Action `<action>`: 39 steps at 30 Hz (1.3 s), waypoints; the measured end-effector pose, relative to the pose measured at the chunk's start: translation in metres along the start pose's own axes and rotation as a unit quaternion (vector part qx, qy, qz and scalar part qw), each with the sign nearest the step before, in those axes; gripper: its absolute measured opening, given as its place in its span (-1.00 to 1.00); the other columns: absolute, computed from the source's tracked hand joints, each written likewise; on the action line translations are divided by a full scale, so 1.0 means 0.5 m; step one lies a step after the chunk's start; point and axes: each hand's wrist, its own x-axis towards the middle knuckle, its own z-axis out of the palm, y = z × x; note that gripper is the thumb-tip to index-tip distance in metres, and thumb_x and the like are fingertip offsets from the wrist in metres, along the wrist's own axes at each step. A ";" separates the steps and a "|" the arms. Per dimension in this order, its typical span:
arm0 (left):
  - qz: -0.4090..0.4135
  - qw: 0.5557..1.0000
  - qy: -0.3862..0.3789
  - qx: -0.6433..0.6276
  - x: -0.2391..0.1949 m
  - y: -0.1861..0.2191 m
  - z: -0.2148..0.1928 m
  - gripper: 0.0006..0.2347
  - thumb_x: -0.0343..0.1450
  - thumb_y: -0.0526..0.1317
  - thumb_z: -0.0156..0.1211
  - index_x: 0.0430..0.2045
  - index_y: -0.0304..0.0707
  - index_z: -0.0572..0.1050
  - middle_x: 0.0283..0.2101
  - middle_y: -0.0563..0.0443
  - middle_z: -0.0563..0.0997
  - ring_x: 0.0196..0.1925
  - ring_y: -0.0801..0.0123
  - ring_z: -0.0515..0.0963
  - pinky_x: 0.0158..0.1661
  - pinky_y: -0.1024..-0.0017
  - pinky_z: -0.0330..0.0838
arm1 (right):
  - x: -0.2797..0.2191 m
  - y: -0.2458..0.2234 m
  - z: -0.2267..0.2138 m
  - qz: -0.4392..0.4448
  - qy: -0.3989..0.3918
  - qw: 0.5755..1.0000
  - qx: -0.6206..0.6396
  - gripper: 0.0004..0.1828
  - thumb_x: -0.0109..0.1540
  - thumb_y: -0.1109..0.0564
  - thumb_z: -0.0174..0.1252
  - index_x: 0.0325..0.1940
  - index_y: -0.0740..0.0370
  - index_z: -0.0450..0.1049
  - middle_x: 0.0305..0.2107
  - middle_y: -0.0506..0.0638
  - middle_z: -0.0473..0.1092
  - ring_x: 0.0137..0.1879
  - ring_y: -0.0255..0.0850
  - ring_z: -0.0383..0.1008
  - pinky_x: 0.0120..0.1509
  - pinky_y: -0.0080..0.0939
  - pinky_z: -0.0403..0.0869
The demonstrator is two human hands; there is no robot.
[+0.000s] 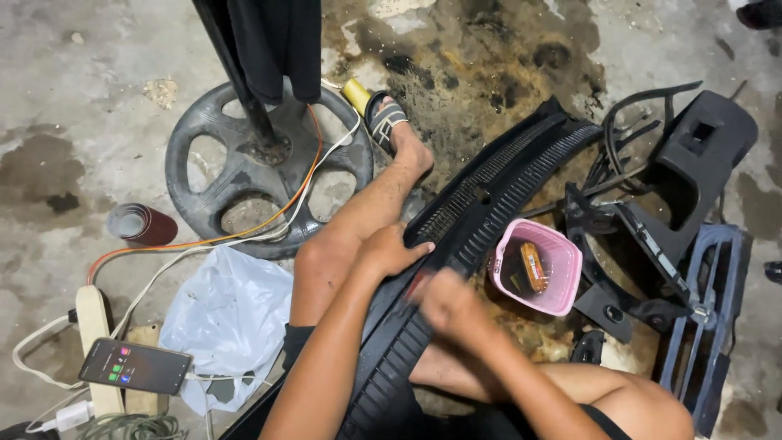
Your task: The person sits on the floor and sands a long black car grille using a sanding block. They hold the grille with one hand and rub the sanding block along its surface, occasionally dipping the block into a pink container of water.
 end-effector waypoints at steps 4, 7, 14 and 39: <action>0.004 1.000 0.007 0.008 0.023 -0.020 0.015 -0.45 0.34 0.19 0.22 0.00 -0.30 0.53 0.01 -0.32 0.65 0.18 -0.06 0.60 0.12 0.02 0.47 | -0.007 0.073 -0.002 0.032 0.036 0.999 -0.014 -0.79 0.11 0.32 0.18 -0.35 0.07 0.67 -0.39 0.00 0.56 -0.18 -0.02 0.57 -0.01 -0.08 0.53; -0.002 0.999 -0.019 0.028 0.022 -0.016 0.007 -0.11 0.30 0.36 0.12 0.37 -0.42 0.18 0.35 -0.26 0.37 0.35 -0.02 0.41 0.21 0.23 0.36 | -0.018 -0.020 0.000 -0.093 -0.079 0.986 0.116 -0.85 0.27 0.38 0.12 -0.12 0.35 0.56 -0.30 0.08 0.48 -0.17 -0.01 0.42 -0.01 -0.05 0.42; -0.003 1.000 -0.004 -0.011 0.014 -0.002 -0.009 -0.45 0.35 0.16 0.22 0.04 -0.31 0.53 0.04 -0.32 0.65 0.19 -0.06 0.59 0.11 0.04 0.49 | -0.046 0.012 0.037 0.010 0.023 1.000 0.014 -0.87 0.17 0.22 0.22 -0.33 0.08 0.67 -0.34 -0.01 0.58 -0.13 -0.04 0.60 0.04 -0.08 0.55; 0.002 0.999 -0.018 0.041 0.010 0.000 0.011 -0.21 0.32 0.31 0.11 0.35 -0.29 0.26 0.27 -0.23 0.47 0.27 -0.08 0.48 0.16 0.08 0.38 | -0.069 -0.036 0.015 -0.122 -0.017 0.992 -0.006 -0.71 0.36 0.27 -0.14 -0.22 0.37 0.53 -0.34 0.07 0.45 -0.21 -0.01 0.49 0.06 -0.02 0.44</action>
